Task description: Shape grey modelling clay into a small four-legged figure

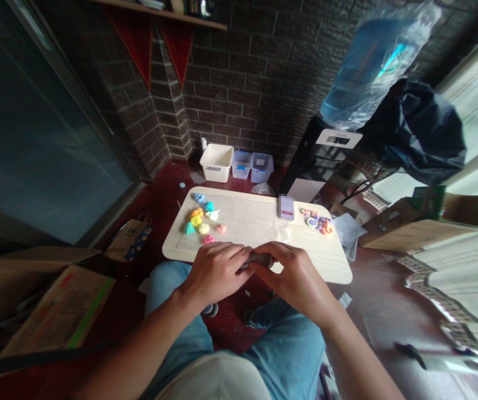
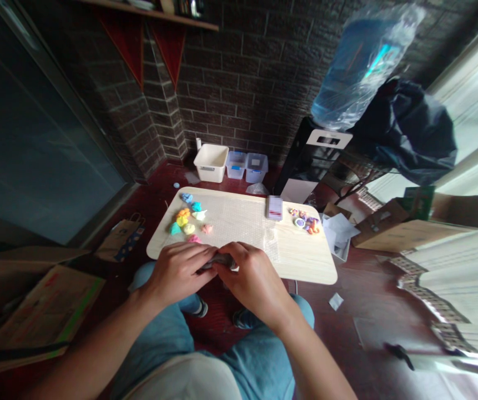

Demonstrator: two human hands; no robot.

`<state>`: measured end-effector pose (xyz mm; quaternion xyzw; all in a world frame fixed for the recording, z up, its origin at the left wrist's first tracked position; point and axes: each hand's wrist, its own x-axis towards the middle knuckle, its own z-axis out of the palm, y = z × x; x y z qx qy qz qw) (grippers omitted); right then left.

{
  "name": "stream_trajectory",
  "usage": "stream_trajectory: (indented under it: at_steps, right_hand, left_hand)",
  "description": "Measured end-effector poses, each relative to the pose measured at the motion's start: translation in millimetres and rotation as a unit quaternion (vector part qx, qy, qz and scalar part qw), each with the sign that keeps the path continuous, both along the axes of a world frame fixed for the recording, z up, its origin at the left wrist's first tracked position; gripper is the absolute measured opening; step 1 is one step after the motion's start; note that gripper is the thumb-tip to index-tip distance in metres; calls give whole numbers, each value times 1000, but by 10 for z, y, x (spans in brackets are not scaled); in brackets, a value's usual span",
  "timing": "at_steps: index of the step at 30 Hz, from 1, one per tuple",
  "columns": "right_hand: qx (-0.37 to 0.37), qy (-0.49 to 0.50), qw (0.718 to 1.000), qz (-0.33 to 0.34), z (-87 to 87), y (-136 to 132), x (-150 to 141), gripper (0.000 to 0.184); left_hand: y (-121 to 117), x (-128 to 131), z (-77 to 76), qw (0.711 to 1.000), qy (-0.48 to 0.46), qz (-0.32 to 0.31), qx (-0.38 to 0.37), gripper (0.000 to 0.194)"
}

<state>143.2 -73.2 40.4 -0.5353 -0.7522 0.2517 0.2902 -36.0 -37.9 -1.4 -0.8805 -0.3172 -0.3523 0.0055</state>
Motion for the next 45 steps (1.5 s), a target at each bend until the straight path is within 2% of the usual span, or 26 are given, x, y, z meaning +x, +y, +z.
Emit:
stream_trajectory:
  at_steps: [28, 33, 37, 41, 43, 45]
  right_hand:
    - [24, -5, 999, 20, -49, 19, 5, 15]
    - [24, -22, 999, 31, -77, 41, -9, 15]
    - [34, -67, 997, 17, -104, 46, -19, 20]
    - [23, -103, 994, 0, -177, 88, 7, 17]
    - [-8, -72, 997, 1, -242, 133, 56, 15]
    - [-51, -1, 999, -5, -311, 181, 133, 14]
  left_hand:
    - [25, 12, -24, 1000, -8, -19, 0, 4]
    - [25, 19, -17, 1000, 7, -18, -9, 10]
    - [55, 55, -73, 999, 19, -26, -18, 13]
    - [90, 132, -143, 993, 81, -19, -81, 14]
    - [121, 193, -178, 983, 122, -10, -139, 15]
    - [180, 264, -234, 972, 146, -1, -186, 17]
